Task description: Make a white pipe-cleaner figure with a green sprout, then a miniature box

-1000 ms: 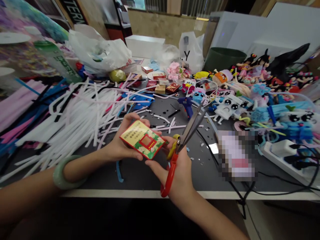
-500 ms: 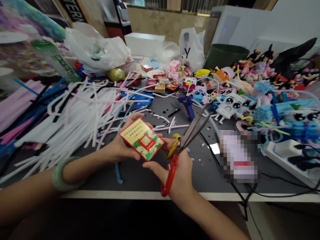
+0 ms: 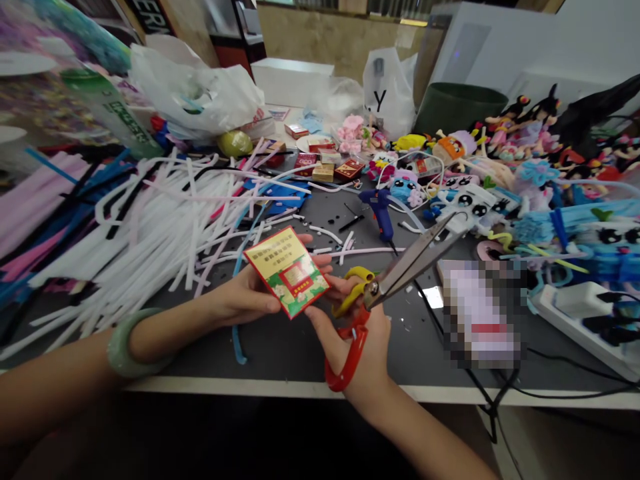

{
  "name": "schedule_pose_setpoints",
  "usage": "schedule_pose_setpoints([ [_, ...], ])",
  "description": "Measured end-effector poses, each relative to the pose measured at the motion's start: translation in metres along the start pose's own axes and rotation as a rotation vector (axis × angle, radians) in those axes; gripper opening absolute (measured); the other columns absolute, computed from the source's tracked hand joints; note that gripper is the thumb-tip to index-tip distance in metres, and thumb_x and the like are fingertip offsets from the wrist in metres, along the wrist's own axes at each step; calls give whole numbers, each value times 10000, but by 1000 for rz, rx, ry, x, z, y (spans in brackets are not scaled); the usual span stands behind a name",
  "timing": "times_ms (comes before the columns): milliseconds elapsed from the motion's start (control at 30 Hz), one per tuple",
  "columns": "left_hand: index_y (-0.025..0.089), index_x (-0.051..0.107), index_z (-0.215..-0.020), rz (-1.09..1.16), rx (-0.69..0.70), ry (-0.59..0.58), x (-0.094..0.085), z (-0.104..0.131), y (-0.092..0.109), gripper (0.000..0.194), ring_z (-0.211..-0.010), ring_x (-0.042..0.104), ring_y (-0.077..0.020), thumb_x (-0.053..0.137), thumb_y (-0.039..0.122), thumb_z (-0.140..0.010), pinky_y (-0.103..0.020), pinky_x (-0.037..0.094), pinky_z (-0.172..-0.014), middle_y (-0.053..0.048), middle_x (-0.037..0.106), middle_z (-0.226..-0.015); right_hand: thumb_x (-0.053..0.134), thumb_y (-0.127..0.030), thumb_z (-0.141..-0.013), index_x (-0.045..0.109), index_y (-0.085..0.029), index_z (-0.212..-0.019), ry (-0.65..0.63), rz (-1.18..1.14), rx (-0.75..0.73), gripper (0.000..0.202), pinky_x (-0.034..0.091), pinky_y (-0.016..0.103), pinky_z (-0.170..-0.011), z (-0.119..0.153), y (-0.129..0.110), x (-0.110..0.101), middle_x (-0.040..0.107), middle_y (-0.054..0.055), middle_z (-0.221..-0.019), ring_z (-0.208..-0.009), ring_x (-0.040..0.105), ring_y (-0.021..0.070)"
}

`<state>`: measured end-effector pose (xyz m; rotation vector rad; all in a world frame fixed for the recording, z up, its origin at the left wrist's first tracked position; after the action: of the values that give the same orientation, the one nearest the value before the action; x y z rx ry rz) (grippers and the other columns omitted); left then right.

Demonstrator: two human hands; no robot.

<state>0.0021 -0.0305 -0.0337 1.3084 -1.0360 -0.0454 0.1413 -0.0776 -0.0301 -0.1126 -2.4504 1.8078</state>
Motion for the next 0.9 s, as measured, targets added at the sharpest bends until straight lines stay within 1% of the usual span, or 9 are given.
schedule_pose_setpoints([
  [200, 334, 362, -1447, -54, -33, -119, 0, 2, 0, 871, -1299, 561, -301, 797, 118, -724, -412, 487, -1038, -134, 501, -1483, 766, -225, -760, 496, -240, -1018, 19, -5, 22, 373, 600, 455, -914, 2, 2, 1, 707, 61, -1083, -962, 721, 213],
  [300, 341, 350, -1446, -75, -37, -158, 0, 2, 0, 862, -1307, 554, -301, 793, 132, -737, -418, 485, -1034, -137, 508, -1477, 779, -252, -747, 495, -237, -1017, 26, 6, 41, 392, 592, 466, -921, 2, 4, 2, 701, 68, -1076, -982, 718, 225],
  [367, 341, 354, -1444, -99, -49, -155, -1, 2, -1, 869, -1293, 567, -300, 804, 137, -729, -419, 490, -1022, -139, 527, -1459, 786, -267, -741, 494, -239, -1015, 14, 0, 50, 401, 599, 455, -900, 1, 4, 3, 697, 60, -1055, -987, 717, 230],
  [433, 324, 392, -1425, -122, -65, -136, -4, 2, -3, 846, -1274, 583, -301, 821, 155, -715, -425, 484, -1025, -138, 559, -1428, 790, -265, -738, 494, -244, -1008, 6, -12, 56, 401, 604, 438, -879, 0, 4, 3, 692, 44, -1017, -978, 716, 227],
  [600, 217, 568, -1284, -155, -105, -82, -10, 3, -8, 669, -1230, 611, -320, 856, 231, -681, -456, 455, -1066, -145, 656, -1291, 808, -255, -715, 512, -233, -980, -30, 58, 74, 398, 592, 411, -831, -4, 4, 0, 680, 34, -963, -911, 705, 214],
  [667, 218, 575, -1270, -130, -98, -41, -13, 3, -7, 656, -1210, 628, -312, 858, 239, -678, -453, 457, -1069, -136, 676, -1257, 810, -272, -707, 506, -233, -956, -62, 76, 76, 395, 589, 370, -762, -6, 3, -1, 654, 10, -910, -834, 690, 190],
  [733, 241, 550, -1294, -93, -67, -8, -15, 2, -3, 692, -1189, 645, -295, 858, 231, -675, -433, 466, -1061, -117, 694, -1230, 822, -294, -689, 487, -240, -933, -114, 55, 111, 418, 565, 309, -659, -8, 1, 0, 599, -24, -859, -719, 647, 146],
  [800, 256, 527, -1315, -66, -33, 1, -15, 1, 4, 718, -1162, 663, -288, 855, 230, -677, -421, 472, -1050, -100, 715, -1190, 834, -332, -678, 473, -247, -929, -197, 12, 187, 448, 505, 256, -557, -9, 0, 1, 538, -46, -819, -621, 568, 104],
  [900, 260, 514, -1331, -43, 21, 7, -18, -3, 17, 725, -1115, 685, -306, 841, 243, -685, -437, 476, -1035, -85, 728, -1144, 828, -462, -684, 475, -252, -990, -367, -50, 313, 512, 391, 221, -482, -6, -2, 3, 481, -46, -787, -585, 461, 86],
])
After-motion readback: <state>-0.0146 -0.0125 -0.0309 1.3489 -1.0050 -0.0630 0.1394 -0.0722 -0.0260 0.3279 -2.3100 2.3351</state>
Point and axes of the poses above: each hand's wrist, its own z-axis away from the middle knuckle, its own x-axis out of the palm, y = z × x, the point moved 7 cm from there along -z, towards the middle knuckle
